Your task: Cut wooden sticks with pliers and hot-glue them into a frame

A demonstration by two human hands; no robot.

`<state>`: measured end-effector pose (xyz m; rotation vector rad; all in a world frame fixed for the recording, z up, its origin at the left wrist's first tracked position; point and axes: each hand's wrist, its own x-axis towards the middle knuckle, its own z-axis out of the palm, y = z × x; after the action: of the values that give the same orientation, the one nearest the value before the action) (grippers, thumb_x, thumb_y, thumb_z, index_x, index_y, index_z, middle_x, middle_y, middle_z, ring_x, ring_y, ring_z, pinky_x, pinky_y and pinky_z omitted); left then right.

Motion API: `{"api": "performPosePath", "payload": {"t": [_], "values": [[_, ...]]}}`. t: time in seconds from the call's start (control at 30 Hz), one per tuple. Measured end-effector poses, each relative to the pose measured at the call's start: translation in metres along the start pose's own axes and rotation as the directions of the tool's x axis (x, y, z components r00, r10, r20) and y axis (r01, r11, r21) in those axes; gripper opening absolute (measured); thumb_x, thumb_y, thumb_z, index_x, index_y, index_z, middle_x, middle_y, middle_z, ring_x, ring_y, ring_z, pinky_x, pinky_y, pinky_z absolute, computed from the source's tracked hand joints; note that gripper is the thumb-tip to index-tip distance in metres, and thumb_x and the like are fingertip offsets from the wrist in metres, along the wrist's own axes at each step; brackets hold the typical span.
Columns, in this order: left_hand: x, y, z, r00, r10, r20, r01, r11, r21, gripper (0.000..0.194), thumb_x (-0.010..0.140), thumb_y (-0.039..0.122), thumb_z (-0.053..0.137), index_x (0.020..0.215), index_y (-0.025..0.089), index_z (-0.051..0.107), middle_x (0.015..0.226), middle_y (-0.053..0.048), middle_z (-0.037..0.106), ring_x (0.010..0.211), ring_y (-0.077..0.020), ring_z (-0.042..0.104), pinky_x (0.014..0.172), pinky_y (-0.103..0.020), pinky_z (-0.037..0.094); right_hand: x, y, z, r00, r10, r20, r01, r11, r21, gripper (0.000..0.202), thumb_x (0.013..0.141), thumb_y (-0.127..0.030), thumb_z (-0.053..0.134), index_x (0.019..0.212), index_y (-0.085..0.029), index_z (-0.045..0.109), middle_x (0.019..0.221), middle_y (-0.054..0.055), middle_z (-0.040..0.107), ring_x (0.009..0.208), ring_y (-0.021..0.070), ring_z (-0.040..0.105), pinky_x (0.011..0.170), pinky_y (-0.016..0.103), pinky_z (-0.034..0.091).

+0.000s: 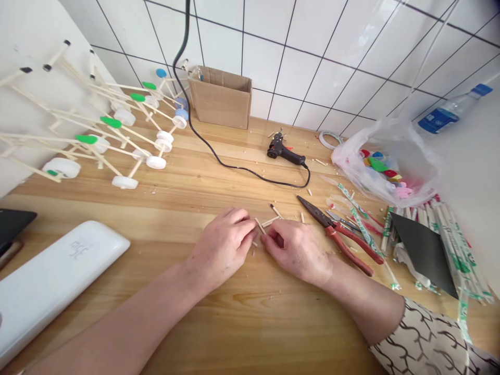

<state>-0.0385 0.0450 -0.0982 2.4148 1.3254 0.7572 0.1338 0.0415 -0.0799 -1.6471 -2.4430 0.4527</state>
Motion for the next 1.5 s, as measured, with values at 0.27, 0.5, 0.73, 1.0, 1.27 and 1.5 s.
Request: {"api": "performPosePath", "payload": {"t": [0.27, 0.5, 0.73, 1.0, 1.27, 1.5], "values": [[0.000, 0.001, 0.002, 1.000, -0.005, 0.012, 0.005, 1.000, 0.009, 0.021, 0.087, 0.013, 0.047, 0.085, 0.016, 0.068, 0.086, -0.006, 0.062, 0.080, -0.0190, 0.057, 0.072, -0.032, 0.048, -0.001, 0.002, 0.001, 1.000, -0.017, -0.012, 0.017, 1.000, -0.005, 0.016, 0.081, -0.021, 0.054, 0.065, -0.018, 0.054, 0.063, 0.001, 0.063, 0.058, 0.0124, 0.056, 0.054, 0.023, 0.030], [-0.001, 0.000, 0.002, 1.000, -0.010, 0.021, 0.009, 1.000, 0.014, 0.021, 0.087, 0.013, 0.047, 0.087, 0.016, 0.068, 0.087, -0.006, 0.062, 0.080, -0.0190, 0.056, 0.072, -0.032, 0.048, 0.000, 0.001, 0.002, 1.000, -0.020, -0.014, 0.020, 1.000, -0.023, 0.017, 0.082, -0.023, 0.053, 0.066, -0.018, 0.054, 0.065, 0.001, 0.064, 0.060, 0.0130, 0.057, 0.054, 0.024, 0.030], [0.000, -0.001, 0.001, 1.000, -0.002, 0.016, 0.001, 1.000, 0.006, 0.021, 0.086, 0.012, 0.048, 0.085, 0.016, 0.068, 0.086, -0.005, 0.061, 0.080, -0.0189, 0.056, 0.072, -0.032, 0.048, 0.000, 0.000, 0.003, 1.000, -0.012, -0.009, 0.012, 1.000, -0.013, 0.017, 0.082, -0.022, 0.054, 0.065, -0.018, 0.054, 0.064, 0.001, 0.063, 0.058, 0.0121, 0.054, 0.054, 0.024, 0.030], [0.000, 0.000, 0.000, 1.000, -0.007, -0.009, 0.007, 1.000, 0.016, 0.017, 0.084, 0.011, 0.050, 0.084, 0.015, 0.067, 0.086, -0.005, 0.062, 0.078, -0.0187, 0.057, 0.069, -0.031, 0.048, -0.002, -0.001, -0.010, 0.999, 0.027, 0.043, -0.032, 0.994, 0.103, 0.012, 0.076, -0.018, 0.059, 0.065, -0.018, 0.056, 0.059, -0.002, 0.059, 0.054, 0.0098, 0.050, 0.053, 0.021, 0.031], [0.000, -0.001, 0.001, 0.999, -0.036, -0.031, 0.037, 0.998, 0.052, 0.015, 0.084, 0.014, 0.051, 0.083, 0.016, 0.065, 0.087, -0.005, 0.062, 0.080, -0.0190, 0.058, 0.071, -0.031, 0.048, -0.007, 0.007, -0.005, 1.000, 0.003, 0.003, -0.003, 0.994, 0.109, 0.009, 0.077, -0.017, 0.059, 0.068, -0.018, 0.059, 0.064, -0.001, 0.063, 0.058, 0.0105, 0.054, 0.056, 0.022, 0.033], [0.000, -0.001, 0.002, 0.998, -0.058, -0.020, 0.059, 0.995, 0.076, 0.014, 0.084, 0.015, 0.050, 0.082, 0.018, 0.064, 0.087, -0.004, 0.062, 0.081, -0.0183, 0.059, 0.072, -0.030, 0.049, -0.005, 0.004, 0.000, 1.000, -0.009, -0.016, 0.010, 0.996, 0.088, 0.010, 0.080, -0.018, 0.057, 0.070, -0.018, 0.059, 0.067, 0.000, 0.065, 0.062, 0.0120, 0.056, 0.058, 0.023, 0.035]]}}
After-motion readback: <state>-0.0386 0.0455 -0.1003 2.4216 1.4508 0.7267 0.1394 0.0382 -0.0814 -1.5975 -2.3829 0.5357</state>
